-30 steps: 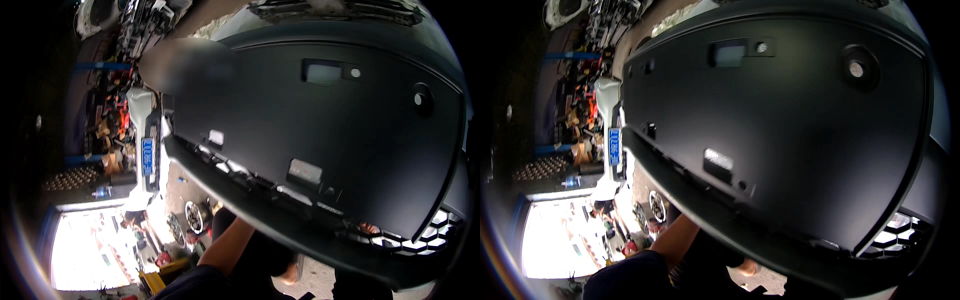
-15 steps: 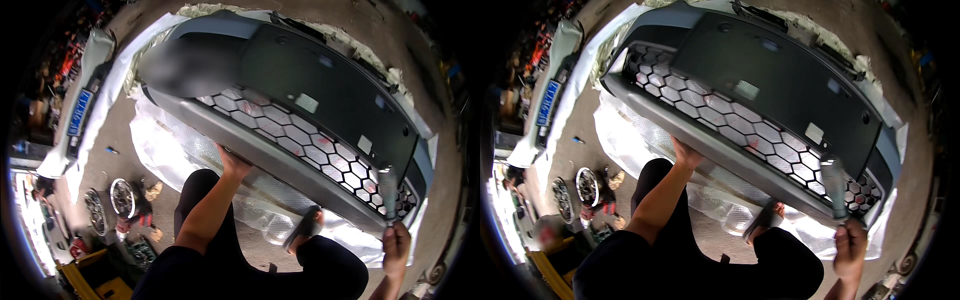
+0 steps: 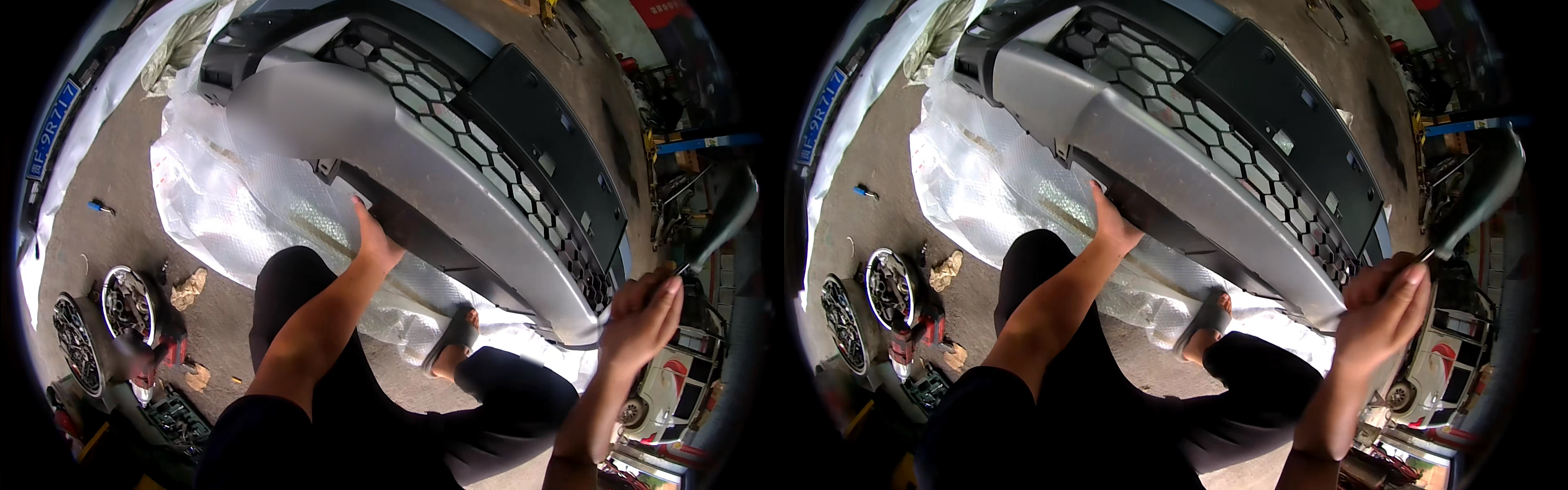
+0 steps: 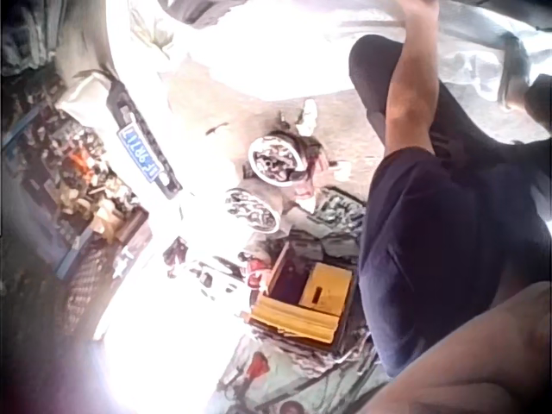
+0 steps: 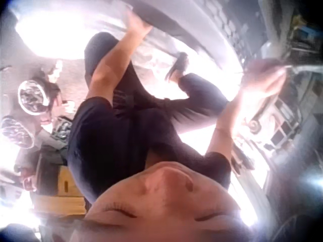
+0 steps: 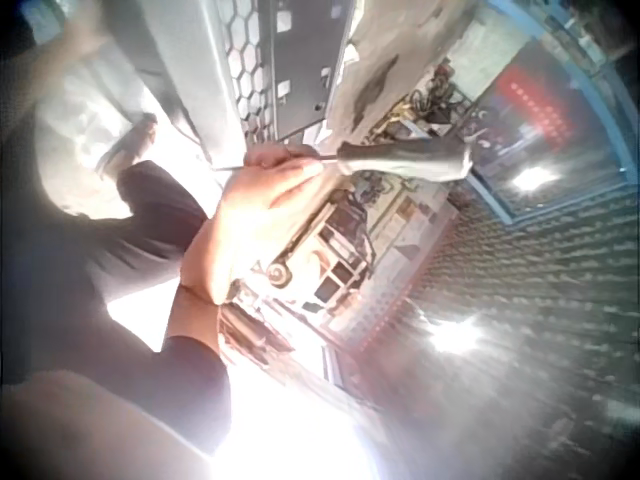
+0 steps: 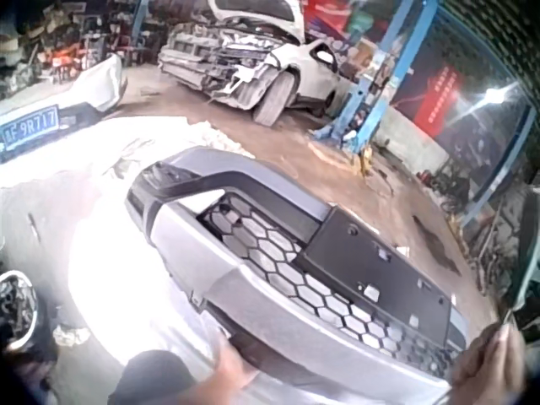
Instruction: The person removes a car bumper from a vehicle and places it on a protective sheet on the floor. They then use a screwdriver to attach a lower trim piece to the bumper, aligning it and securing it with screws.
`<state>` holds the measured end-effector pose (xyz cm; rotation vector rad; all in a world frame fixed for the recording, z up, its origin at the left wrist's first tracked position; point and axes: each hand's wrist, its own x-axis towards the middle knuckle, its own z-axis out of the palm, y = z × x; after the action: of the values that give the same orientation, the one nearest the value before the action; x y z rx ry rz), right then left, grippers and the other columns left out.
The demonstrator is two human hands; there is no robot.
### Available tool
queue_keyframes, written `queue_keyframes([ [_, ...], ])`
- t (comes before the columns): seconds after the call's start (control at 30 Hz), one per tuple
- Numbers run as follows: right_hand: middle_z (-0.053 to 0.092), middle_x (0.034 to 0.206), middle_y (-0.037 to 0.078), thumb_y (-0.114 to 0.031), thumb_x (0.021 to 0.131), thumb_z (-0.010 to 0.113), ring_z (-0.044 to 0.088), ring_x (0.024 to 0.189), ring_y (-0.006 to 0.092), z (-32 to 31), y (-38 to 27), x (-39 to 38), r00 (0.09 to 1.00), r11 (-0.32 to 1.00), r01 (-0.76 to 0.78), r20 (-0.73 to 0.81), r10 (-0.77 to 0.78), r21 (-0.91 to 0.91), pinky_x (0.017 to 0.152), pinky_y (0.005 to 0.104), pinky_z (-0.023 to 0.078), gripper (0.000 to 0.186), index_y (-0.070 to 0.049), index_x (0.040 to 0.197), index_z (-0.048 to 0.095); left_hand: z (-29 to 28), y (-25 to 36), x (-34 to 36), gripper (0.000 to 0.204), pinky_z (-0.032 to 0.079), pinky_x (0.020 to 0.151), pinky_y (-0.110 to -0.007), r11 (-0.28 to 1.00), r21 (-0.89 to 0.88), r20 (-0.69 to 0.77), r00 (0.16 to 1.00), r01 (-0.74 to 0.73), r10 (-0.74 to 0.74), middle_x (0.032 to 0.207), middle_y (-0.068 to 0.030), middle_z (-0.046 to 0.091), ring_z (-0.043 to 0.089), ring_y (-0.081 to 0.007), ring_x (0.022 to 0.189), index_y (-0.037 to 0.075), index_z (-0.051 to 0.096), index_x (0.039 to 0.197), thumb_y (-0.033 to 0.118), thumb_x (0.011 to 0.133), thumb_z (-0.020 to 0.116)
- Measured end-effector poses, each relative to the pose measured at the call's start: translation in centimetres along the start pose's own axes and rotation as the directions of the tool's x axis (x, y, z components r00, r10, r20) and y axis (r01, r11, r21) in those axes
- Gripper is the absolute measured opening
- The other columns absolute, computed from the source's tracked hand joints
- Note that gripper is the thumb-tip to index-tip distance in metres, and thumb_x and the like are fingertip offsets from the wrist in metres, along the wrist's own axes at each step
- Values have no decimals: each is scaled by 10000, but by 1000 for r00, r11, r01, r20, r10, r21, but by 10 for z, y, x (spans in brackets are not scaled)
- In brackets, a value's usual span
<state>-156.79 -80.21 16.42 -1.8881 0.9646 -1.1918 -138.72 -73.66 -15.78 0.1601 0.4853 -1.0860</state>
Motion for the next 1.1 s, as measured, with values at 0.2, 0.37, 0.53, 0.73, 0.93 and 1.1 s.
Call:
queue_keyframes([
  [0.2,320,518,-72,-405,1005,475,288,371,46,8,34,-59,559,626,-744,297,775,-233,324,224,215,339,-159,772,463,-1,-10,0,839,331,1090,-454,998,-43,24,999,39,-38,1342,-100,520,469,-297,1253,66,463,1362,742,925,226],
  [0.37,288,504,-34,-433,1039,382,222,404,62,7,-19,-14,982,963,-118,172,77,244,380,233,169,406,-93,848,494,6,8,-18,866,311,1107,-449,1000,16,-65,998,-15,16,1364,-107,518,465,-289,1272,47,431,1402,738,928,211],
  [0.53,274,517,-59,-435,1012,449,245,395,62,16,38,-64,642,713,-693,358,678,-109,365,222,194,368,-121,829,509,10,-6,-6,875,296,1121,-453,1000,7,46,999,6,-6,1395,-112,502,453,-288,1297,32,420,1409,733,932,208],
  [0.73,269,532,-52,-419,1028,414,234,407,53,48,2,-35,758,816,-578,376,533,9,368,234,176,386,-96,833,490,-32,19,36,852,341,1071,-440,1000,16,-215,977,7,-3,1336,-120,533,497,-265,1219,34,453,1352,746,915,284],
  [0.93,320,539,-47,-260,1032,434,270,410,42,87,-1,-35,592,789,-584,564,576,-192,366,228,218,266,-19,1013,543,-10,184,76,783,409,937,-382,870,300,-298,828,-392,476,1266,-75,560,536,-203,1046,71,461,1357,712,915,380],
  [1.1,364,551,-41,-154,1007,428,308,405,47,167,-4,-27,529,830,-475,658,536,-294,353,236,237,189,-24,1016,565,24,196,34,870,136,1126,-536,867,343,39,928,-361,371,1542,-68,343,320,-272,1404,103,342,1476,718,875,473],
])
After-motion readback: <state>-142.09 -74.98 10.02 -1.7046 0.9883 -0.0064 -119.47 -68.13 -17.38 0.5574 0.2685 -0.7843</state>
